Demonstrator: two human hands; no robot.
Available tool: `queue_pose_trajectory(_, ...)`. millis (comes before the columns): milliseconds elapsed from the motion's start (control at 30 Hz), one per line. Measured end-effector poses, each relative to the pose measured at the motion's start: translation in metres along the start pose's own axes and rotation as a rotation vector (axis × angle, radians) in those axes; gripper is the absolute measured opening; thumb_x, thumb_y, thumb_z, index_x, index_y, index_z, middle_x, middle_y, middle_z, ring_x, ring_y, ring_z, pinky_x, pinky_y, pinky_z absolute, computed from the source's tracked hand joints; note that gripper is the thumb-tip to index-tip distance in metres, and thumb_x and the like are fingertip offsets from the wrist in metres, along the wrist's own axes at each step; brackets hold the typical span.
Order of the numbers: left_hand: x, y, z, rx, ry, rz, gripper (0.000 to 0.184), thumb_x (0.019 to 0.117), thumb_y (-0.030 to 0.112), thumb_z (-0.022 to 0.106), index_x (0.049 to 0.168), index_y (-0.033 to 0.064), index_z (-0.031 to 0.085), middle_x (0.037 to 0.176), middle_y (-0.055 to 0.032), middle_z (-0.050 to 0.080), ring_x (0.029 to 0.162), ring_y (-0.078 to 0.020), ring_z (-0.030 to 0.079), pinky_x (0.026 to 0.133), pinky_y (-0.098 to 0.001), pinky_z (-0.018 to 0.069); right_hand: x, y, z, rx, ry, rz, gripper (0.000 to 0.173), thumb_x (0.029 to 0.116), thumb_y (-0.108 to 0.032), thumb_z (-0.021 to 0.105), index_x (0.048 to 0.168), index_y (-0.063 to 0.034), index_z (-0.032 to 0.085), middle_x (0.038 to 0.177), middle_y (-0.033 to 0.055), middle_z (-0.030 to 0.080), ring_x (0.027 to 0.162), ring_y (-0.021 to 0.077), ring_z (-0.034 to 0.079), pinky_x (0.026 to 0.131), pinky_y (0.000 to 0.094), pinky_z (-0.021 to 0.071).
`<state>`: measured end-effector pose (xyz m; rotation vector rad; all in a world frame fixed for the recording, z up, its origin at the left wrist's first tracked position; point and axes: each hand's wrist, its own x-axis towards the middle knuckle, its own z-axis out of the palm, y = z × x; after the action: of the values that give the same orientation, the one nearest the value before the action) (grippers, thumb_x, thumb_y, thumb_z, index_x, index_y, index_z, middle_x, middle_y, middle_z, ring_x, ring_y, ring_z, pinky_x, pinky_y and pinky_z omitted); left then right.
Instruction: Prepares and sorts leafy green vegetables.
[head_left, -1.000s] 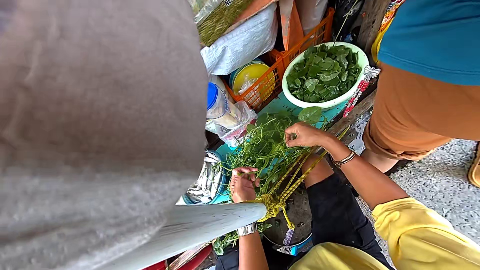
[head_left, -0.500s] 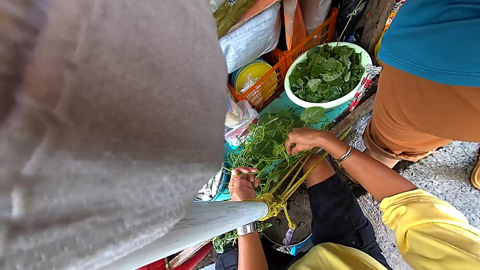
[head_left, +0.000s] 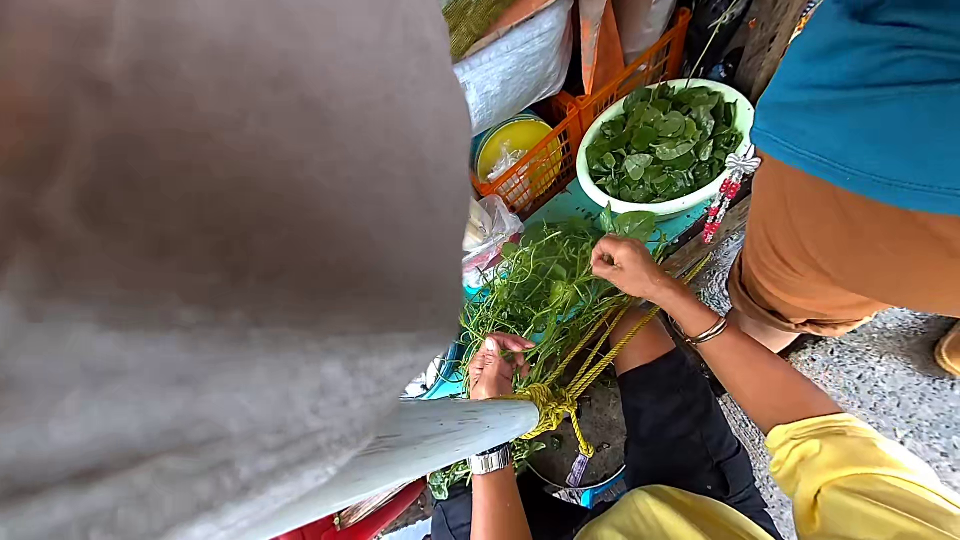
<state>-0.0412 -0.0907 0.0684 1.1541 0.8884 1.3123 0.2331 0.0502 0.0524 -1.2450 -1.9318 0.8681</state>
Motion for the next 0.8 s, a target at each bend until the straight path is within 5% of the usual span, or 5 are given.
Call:
queue_pose_trajectory(167, 0.003, 0.004, -0.004, -0.025, 0.103, 0.026, 0.050, 0.1112, 0.034, 0.022, 0.097, 0.0156, 0.067, 0.094, -0.0047, 0.073, 0.070, -0.0136, 0.067, 0.058, -0.0272, 0.0556, 0.001, 0.006, -0.009, 0.260, 0.310, 0.101, 0.018, 0.0973, -0.010, 0.058, 0.101, 0.0039, 0.070, 0.099, 0.0165, 0.069, 0.090, 0.0226, 0.065, 0.083, 0.0437, 0.0537)
queue_pose_trajectory(300, 0.015, 0.013, -0.005, -0.069, 0.290, 0.044, 0.051, 0.1095, 0.040, 0.025, 0.091, 0.0199, 0.068, 0.090, -0.0010, 0.072, 0.073, -0.0118, 0.066, 0.061, -0.0280, 0.0547, -0.003, 0.002, -0.028, 0.697, 0.372, 0.168, 0.009, 0.0971, -0.007, 0.062, 0.094, -0.0089, 0.071, 0.090, -0.0029, 0.068, 0.074, 0.0027, 0.059, 0.061, 0.0193, 0.0482)
queue_pose_trajectory(433, 0.022, 0.012, -0.007, -0.072, 0.288, 0.100, 0.042, 0.0910, 0.066, 0.061, 0.090, 0.0246, 0.070, 0.091, 0.0031, 0.072, 0.073, -0.0093, 0.066, 0.061, -0.0253, 0.0546, -0.020, -0.010, -0.036, 0.896, 0.258, 0.213, 0.016, 0.0994, -0.009, 0.056, 0.092, -0.0150, 0.070, 0.090, -0.0046, 0.067, 0.060, 0.0021, 0.054, 0.049, 0.0160, 0.0439)
queue_pose_trajectory(633, 0.029, 0.012, -0.009, 0.588, 0.104, -0.059, 0.043, 0.0752, 0.023, 0.089, 0.110, 0.0132, 0.065, 0.092, 0.0064, 0.066, 0.066, 0.0006, 0.053, 0.059, -0.0170, 0.0462, -0.024, -0.008, -0.034, 1.030, 0.129, 0.185, 0.023, 0.1019, -0.008, 0.047, 0.093, -0.0103, 0.068, 0.089, 0.0031, 0.075, 0.050, 0.0014, 0.054, 0.042, 0.0146, 0.0404)
queue_pose_trajectory(800, 0.060, 0.014, -0.002, 1.139, -0.084, -0.135, 0.042, 0.0879, 0.028, 0.081, 0.122, 0.0064, 0.068, 0.116, -0.0130, 0.066, 0.078, -0.0213, 0.062, 0.068, -0.0418, 0.0532, -0.023, -0.012, -0.027, 1.019, 0.135, 0.175, 0.019, 0.1007, -0.009, 0.048, 0.093, -0.0090, 0.067, 0.080, 0.0018, 0.069, 0.051, 0.0035, 0.053, 0.043, 0.0162, 0.0417)
